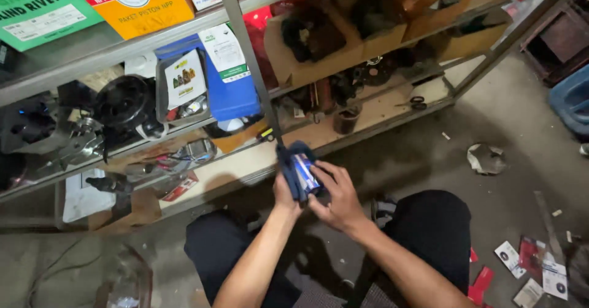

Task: Cleaning and organizing small parts boxes in a workshop environment using a cloth.

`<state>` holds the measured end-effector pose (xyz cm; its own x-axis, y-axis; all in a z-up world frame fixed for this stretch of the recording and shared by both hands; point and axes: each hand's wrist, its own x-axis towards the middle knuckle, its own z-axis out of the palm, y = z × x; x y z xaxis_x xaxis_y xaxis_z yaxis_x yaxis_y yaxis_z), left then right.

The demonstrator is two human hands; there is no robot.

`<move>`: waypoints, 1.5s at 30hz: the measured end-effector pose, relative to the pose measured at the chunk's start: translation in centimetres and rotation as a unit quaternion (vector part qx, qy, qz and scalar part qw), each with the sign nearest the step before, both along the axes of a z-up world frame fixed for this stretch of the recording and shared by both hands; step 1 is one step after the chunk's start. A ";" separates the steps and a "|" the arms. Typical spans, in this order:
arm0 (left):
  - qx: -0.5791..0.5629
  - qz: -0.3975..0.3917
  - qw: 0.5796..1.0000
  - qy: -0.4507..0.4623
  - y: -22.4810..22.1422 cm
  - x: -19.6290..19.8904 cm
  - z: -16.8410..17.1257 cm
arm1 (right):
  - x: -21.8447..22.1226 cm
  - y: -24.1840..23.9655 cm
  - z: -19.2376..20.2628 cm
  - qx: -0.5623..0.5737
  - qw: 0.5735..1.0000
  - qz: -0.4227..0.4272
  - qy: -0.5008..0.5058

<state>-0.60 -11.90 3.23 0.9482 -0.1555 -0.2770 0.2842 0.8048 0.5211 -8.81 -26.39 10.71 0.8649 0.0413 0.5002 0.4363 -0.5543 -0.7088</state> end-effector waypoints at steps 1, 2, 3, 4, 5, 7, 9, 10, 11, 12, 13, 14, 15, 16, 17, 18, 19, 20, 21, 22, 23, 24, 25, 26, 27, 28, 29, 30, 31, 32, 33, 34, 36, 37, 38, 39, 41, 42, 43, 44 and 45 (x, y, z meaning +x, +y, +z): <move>-0.001 0.003 1.000 0.006 0.4 0.1 -0.7 | -0.2 0.5 -0.8 -0.001 1.000 0.003 0.006; 0.019 0.035 0.999 0.035 0.8 0.2 -1.4 | -0.5 1.1 -1.6 0.039 0.998 0.012 0.049; 0.039 0.064 0.995 0.059 1.1 0.9 -2.0 | -0.3 1.5 -2.3 0.078 0.993 0.019 0.086; 0.037 0.066 0.995 0.061 1.1 0.4 -2.3 | -0.4 1.9 -2.5 0.077 0.993 0.020 0.087; 0.041 0.072 0.994 0.073 1.1 0.3 -2.4 | -0.2 2.2 -2.5 0.084 0.994 0.033 0.069; 0.045 0.082 0.992 0.088 0.9 -0.5 -1.9 | 0.5 2.4 -4.0 0.091 0.993 0.050 0.055; 0.002 0.033 0.990 -0.140 0.4 -1.7 -0.5 | 1.5 2.3 -7.0 0.146 0.984 -0.014 0.101; 0.003 0.032 0.990 -0.138 0.8 -2.3 -0.8 | 2.2 1.6 -7.4 0.148 0.984 -0.015 0.103; -0.010 -0.009 0.993 -0.119 0.7 -2.7 -1.1 | 3.0 0.5 -7.8 0.156 0.978 -0.051 0.130; -0.023 -0.050 0.993 -0.100 0.7 -3.1 -1.4 | 3.8 -0.5 -8.1 0.164 0.970 -0.087 0.156; -0.025 -0.048 0.993 -0.101 0.5 -3.0 -0.8 | 4.0 -1.1 -7.4 0.162 0.971 -0.085 0.156; -0.059 -0.069 0.992 -0.092 0.4 -3.0 -0.2 | 4.2 -1.7 -6.6 0.151 0.977 -0.078 0.131; -0.092 -0.086 0.989 -0.080 0.4 -3.3 0.4 | 4.1 -2.0 -6.0 0.139 0.982 -0.069 0.111; -0.092 -0.082 0.989 -0.078 0.6 -3.4 2.4 | 4.0 -2.0 -5.7 0.138 0.982 -0.066 0.114; -0.137 -0.122 0.976 -0.116 0.6 -3.3 4.5 | 4.0 -2.0 -5.5 0.167 0.978 -0.061 0.104; -0.181 -0.161 0.958 -0.153 0.7 -3.2 6.6 | 4.0 -2.1 -5.1 0.196 0.974 -0.057 0.094; -0.182 -0.161 0.957 -0.157 0.7 -3.1 7.5 | 4.1 -2.2 -5.7 0.195 0.975 -0.056 0.091; -0.201 -0.150 0.959 -0.135 0.8 -3.0 8.5 | 4.2 -2.3 -6.3 0.238 0.967 -0.040 0.080; -0.219 -0.140 0.959 -0.111 0.8 -3.1 9.4 | 4.1 -2.4 -6.9 0.281 0.957 -0.025 0.071; -0.220 -0.140 0.959 -0.112 0.9 -2.6 6.6 | 3.8 -2.4 -6.3 0.280 0.957 -0.026 0.070; -0.106 -0.120 0.973 -0.164 1.1 -2.0 3.9 | 3.6 -2.2 -5.8 0.270 0.958 -0.044 0.081; 0.010 -0.097 0.972 -0.213 1.3 -1.4 1.1 | 3.4 -2.1 -5.3 0.261 0.959 -0.062 0.091; 0.010 -0.096 0.972 -0.214 1.1 -1.3 1.8 | 3.4 -1.8 -4.5 0.261 0.959 -0.061 0.091; 0.032 -0.077 0.969 -0.231 0.9 -1.2 2.4 | 3.4 -1.5 -3.8 0.243 0.963 -0.090 0.073; 0.056 -0.057 0.966 -0.245 0.8 -1.4 3.0 | 3.0 -1.1 -3.1 0.226 0.965 -0.121 0.058; 0.057 -0.057 0.967 -0.243 0.6 -2.1 4.1 | 2.9 -0.5 -3.1 0.226 0.965 -0.120 0.062; 0.057 -0.072 0.973 -0.212 0.2 -2.5 5.2 | 2.9 -0.2 -3.0 0.220 0.962 -0.141 0.077; 0.057 -0.087 0.978 -0.180 -0.2 -3.0 6.3 | 3.0 0.0 -2.8 0.213 0.959 -0.162 0.093; 0.057 -0.090 0.978 -0.181 -0.4 -2.9 6.5 | 3.0 0.1 -2.9 0.215 0.958 -0.165 0.091; 0.077 -0.072 0.979 -0.175 -0.7 -2.9 6.7 | 3.0 0.2 -3.0 0.213 0.958 -0.158 0.111; 0.096 -0.051 0.980 -0.164 -0.8 -3.3 6.8 | 2.6 0.4 -3.1 0.209 0.957 -0.149 0.135; 0.096 -0.051 0.981 -0.160 -0.4 -3.0 5.1 | 2.2 0.6 -3.4 0.208 0.957 -0.150 0.139; -0.072 -0.108 0.978 -0.165 0.4 -2.0 1.8 | 2.3 1.0 -4.0 0.198 0.972 -0.109 0.061; -0.069 -0.107 0.978 -0.165 -0.2 -2.4 2.1 | 2.7 0.8 -3.4 0.201 0.972 -0.107 0.062; -0.033 -0.076 0.980 -0.179 -0.7 -2.8 2.4 | 3.1 0.7 -2.9 0.189 0.967 -0.151 0.074; 0.001 -0.046 0.980 -0.191 -1.4 -3.5 2.6 | 3.2 0.4 -2.4 0.175 0.961 -0.196 0.088; 0.031 -0.041 0.984 -0.172 -1.5 -3.4 3.8 | 3.4 0.4 -3.3 0.197 0.960 -0.171 0.101; 0.061 -0.035 0.985 -0.156 -1.7 -3.3 4.4 | 3.5 0.2 -3.6 0.219 0.959 -0.144 0.111; 0.060 -0.033 0.985 -0.161 -1.6 -3.0 4.5 | 3.5 0.3 -3.8 0.219 0.959 -0.142 0.107; 0.060 -0.043 0.987 -0.142 -1.6 -2.7 4.6 | 3.5 0.3 -4.0 0.244 0.956 -0.129 0.099; 0.061 -0.053 0.989 -0.122 -1.4 -2.5 4.7 | 3.4 0.6 -4.4 0.271 0.951 -0.116 0.093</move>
<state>-3.11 -13.26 7.90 0.9694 -0.2368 -0.0653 0.2175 0.7041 0.6759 -5.41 -25.80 6.36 0.8951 -0.3818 0.2304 0.1848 -0.1525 -0.9709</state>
